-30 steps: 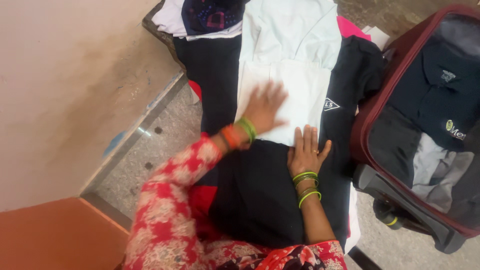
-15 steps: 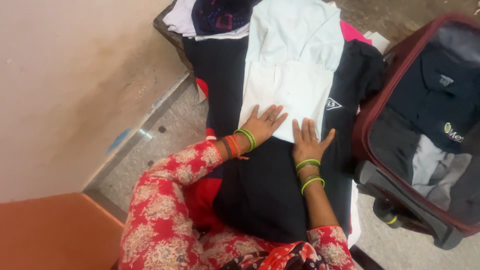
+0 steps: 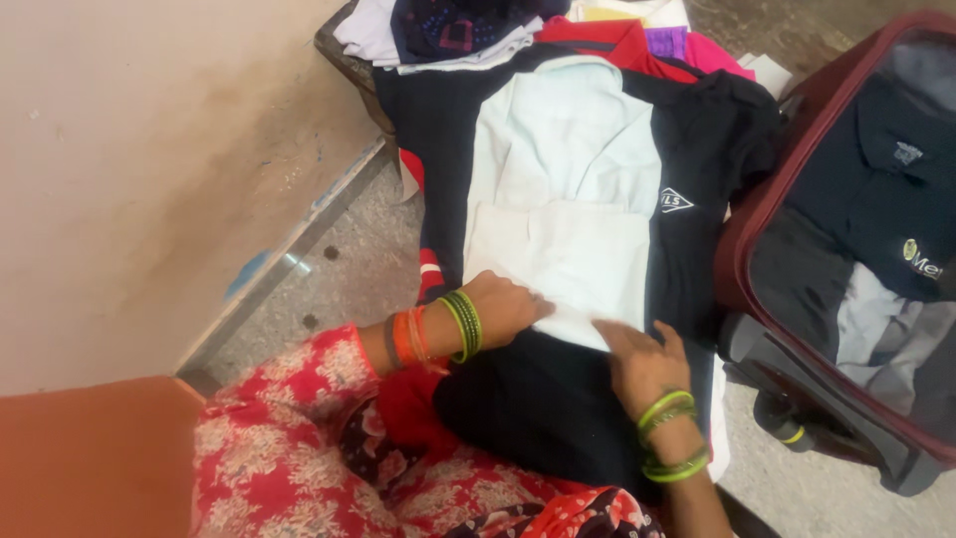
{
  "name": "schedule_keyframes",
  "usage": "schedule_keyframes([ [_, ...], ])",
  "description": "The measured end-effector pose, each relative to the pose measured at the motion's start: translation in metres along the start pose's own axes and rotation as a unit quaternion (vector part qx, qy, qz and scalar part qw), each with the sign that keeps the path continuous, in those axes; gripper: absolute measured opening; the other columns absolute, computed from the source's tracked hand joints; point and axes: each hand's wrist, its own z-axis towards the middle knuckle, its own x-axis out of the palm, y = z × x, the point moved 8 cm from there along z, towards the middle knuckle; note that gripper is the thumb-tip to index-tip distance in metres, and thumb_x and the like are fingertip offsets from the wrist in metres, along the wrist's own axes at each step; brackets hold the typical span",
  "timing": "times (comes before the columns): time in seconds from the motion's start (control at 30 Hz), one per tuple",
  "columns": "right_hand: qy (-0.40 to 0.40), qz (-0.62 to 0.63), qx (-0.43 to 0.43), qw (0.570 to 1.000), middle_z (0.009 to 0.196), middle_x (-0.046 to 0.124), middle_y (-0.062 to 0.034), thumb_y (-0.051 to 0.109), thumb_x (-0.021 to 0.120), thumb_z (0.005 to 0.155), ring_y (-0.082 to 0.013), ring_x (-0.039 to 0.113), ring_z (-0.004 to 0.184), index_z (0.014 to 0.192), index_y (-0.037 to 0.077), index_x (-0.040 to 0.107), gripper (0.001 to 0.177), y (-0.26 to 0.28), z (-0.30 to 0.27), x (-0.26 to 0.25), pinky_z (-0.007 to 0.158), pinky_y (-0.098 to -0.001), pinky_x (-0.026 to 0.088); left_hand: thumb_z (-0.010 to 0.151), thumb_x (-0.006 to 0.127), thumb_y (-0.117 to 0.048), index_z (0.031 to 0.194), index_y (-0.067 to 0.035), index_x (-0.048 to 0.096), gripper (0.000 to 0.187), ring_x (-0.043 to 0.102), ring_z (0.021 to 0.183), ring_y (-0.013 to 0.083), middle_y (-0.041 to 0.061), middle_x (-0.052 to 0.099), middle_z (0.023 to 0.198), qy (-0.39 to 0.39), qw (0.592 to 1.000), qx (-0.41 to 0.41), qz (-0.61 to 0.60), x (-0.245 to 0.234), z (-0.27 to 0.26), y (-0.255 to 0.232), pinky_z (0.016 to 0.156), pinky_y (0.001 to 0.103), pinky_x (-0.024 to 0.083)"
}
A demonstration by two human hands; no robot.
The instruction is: The person folds a white shirt and places it into an open suitcase. They then pick up a black shirt, fold it, and place it on top of a red and blue striped shirt that is lying on the floor.
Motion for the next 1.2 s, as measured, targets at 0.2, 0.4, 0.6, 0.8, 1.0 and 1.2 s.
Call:
schedule_keyframes([
  [0.2, -0.02, -0.029, -0.011, 0.999, 0.096, 0.077, -0.0038, 0.007, 0.06, 0.09, -0.0224, 0.074, 0.094, 0.111, 0.023, 0.072, 0.029, -0.01, 0.022, -0.049, 0.109, -0.049, 0.044, 0.092, 0.058, -0.013, 0.131, -0.027, 0.064, 0.041, 0.074, 0.086, 0.0298, 0.01, 0.075, 0.096, 0.038, 0.998, -0.026, -0.042, -0.038, 0.001, 0.019, 0.072, 0.045, 0.057],
  [0.4, -0.097, -0.081, -0.028, 0.992, 0.091, 0.073, -0.0121, 0.011, 0.067, 0.093, -0.0353, 0.068, 0.089, 0.107, 0.017, 0.074, 0.016, -0.053, 0.132, -0.117, 0.087, -0.0485, 0.05, 0.089, 0.073, -0.041, 0.131, -0.022, 0.065, 0.047, 0.066, 0.112, 0.033, 0.013, 0.071, 0.12, -0.132, 0.986, 0.012, -0.102, -0.107, 0.086, 0.137, 0.094, 0.049, 0.05],
  [0.6, -0.37, -0.032, -0.076, 0.925, 0.105, 0.07, -0.02, 0.007, 0.074, 0.088, -0.042, 0.065, 0.094, 0.119, 0.003, 0.07, 0.031, -0.048, 0.186, -0.197, 0.077, -0.0493, 0.05, 0.098, 0.057, -0.021, 0.122, -0.015, 0.068, 0.027, 0.065, 0.114, 0.0364, 0.014, 0.07, 0.123, -0.307, 0.92, -0.241, -0.016, -0.199, 0.155, 0.261, 0.096, 0.052, 0.05],
  [0.8, -0.304, 0.134, 0.0, 0.943, 0.123, 0.07, -0.0152, 0.012, 0.073, 0.103, -0.0334, 0.069, 0.11, 0.13, 0.007, 0.069, 0.028, -0.051, 0.138, -0.122, 0.095, -0.0413, 0.054, 0.104, 0.063, -0.026, 0.127, 0.001, 0.064, 0.035, 0.059, 0.117, 0.0395, 0.021, 0.065, 0.125, -0.501, 0.83, -0.168, 0.177, -0.14, 0.147, 0.176, 0.096, 0.051, 0.044],
  [1.0, -0.141, 0.322, 0.122, 0.928, 0.101, 0.076, -0.0106, 0.018, 0.073, 0.095, -0.0223, 0.075, 0.084, 0.116, 0.008, 0.072, 0.024, -0.063, 0.095, 0.026, 0.073, -0.0324, 0.057, 0.078, 0.072, -0.044, 0.153, -0.007, 0.047, 0.087, 0.025, 0.151, 0.034, 0.013, 0.032, 0.163, -0.27, 0.958, 0.019, 0.093, -0.029, 0.131, 0.078, 0.12, 0.056, 0.023],
  [1.2, -0.136, 0.181, 0.055, 0.972, 0.101, 0.075, -0.0066, 0.018, 0.071, 0.092, -0.0294, 0.07, 0.093, 0.109, 0.014, 0.075, 0.017, -0.04, 0.073, 0.06, 0.086, -0.0426, 0.052, 0.089, 0.077, -0.037, 0.14, -0.009, 0.056, 0.062, 0.035, 0.15, 0.0321, 0.011, 0.038, 0.16, -0.411, 0.908, -0.079, -0.02, -0.044, 0.151, 0.128, 0.12, 0.055, 0.029],
])
